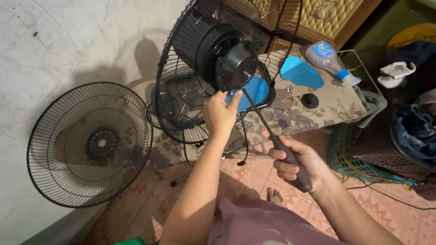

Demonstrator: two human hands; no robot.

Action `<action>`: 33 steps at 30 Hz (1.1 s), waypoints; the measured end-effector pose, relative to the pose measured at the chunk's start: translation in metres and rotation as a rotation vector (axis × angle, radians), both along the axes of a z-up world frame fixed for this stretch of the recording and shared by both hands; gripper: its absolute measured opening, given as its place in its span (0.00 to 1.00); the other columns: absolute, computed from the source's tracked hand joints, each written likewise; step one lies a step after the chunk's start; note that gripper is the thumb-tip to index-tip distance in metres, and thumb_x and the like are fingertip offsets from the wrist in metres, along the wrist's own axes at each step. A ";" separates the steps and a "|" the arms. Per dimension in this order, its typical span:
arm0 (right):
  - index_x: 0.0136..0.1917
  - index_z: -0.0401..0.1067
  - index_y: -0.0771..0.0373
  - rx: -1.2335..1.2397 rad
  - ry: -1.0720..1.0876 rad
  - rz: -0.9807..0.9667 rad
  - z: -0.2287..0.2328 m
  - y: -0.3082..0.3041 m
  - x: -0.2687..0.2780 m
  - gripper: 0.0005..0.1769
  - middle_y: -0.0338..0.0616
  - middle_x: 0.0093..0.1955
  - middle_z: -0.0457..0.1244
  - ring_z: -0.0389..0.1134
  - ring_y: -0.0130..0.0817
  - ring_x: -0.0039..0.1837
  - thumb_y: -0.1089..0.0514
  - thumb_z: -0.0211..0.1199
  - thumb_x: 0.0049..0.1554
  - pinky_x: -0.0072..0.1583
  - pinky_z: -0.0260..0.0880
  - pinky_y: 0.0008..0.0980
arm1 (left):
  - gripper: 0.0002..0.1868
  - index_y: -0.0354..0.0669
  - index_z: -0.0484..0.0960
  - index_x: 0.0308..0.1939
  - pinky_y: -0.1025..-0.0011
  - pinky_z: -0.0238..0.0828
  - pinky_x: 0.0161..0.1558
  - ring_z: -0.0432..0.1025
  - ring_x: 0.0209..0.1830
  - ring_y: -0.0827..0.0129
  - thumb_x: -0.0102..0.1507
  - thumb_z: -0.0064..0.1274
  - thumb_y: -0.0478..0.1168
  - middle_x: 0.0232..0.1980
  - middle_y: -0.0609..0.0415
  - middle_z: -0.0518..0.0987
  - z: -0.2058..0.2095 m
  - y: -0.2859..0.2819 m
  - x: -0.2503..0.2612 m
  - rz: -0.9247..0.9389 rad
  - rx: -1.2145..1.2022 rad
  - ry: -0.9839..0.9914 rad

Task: The person uses a screwdriver to disassemble an electric fan, removing components like the blades and motor housing by hand.

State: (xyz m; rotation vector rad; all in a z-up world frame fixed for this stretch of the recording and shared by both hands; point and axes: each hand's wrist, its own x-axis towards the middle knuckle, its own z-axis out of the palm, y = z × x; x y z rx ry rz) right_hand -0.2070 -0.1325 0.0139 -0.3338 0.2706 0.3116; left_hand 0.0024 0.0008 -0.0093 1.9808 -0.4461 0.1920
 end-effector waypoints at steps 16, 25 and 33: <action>0.67 0.70 0.61 -1.371 0.168 0.025 0.055 0.006 0.013 0.22 0.46 0.31 0.64 0.65 0.35 0.25 0.55 0.56 0.61 0.29 0.65 0.34 | 0.22 0.39 0.83 0.30 0.55 0.67 0.28 0.75 0.23 0.49 0.60 0.62 0.56 0.22 0.45 0.77 -0.023 0.000 0.008 0.027 0.123 -0.107; 0.63 0.73 0.60 -2.635 -0.048 -0.040 0.058 0.040 0.006 0.22 0.56 0.40 0.70 0.71 0.56 0.36 0.52 0.61 0.57 0.38 0.72 0.51 | 0.23 0.38 0.81 0.27 0.53 0.67 0.30 0.75 0.24 0.48 0.60 0.63 0.56 0.22 0.44 0.77 -0.017 -0.002 0.004 0.041 0.149 -0.070; 0.60 0.76 0.64 -1.376 0.231 0.064 0.056 0.010 0.017 0.20 0.49 0.32 0.63 0.64 0.45 0.26 0.52 0.49 0.64 0.32 0.64 0.47 | 0.21 0.38 0.81 0.29 0.52 0.67 0.30 0.75 0.25 0.46 0.61 0.62 0.54 0.23 0.43 0.78 -0.012 -0.001 0.003 0.025 0.136 -0.086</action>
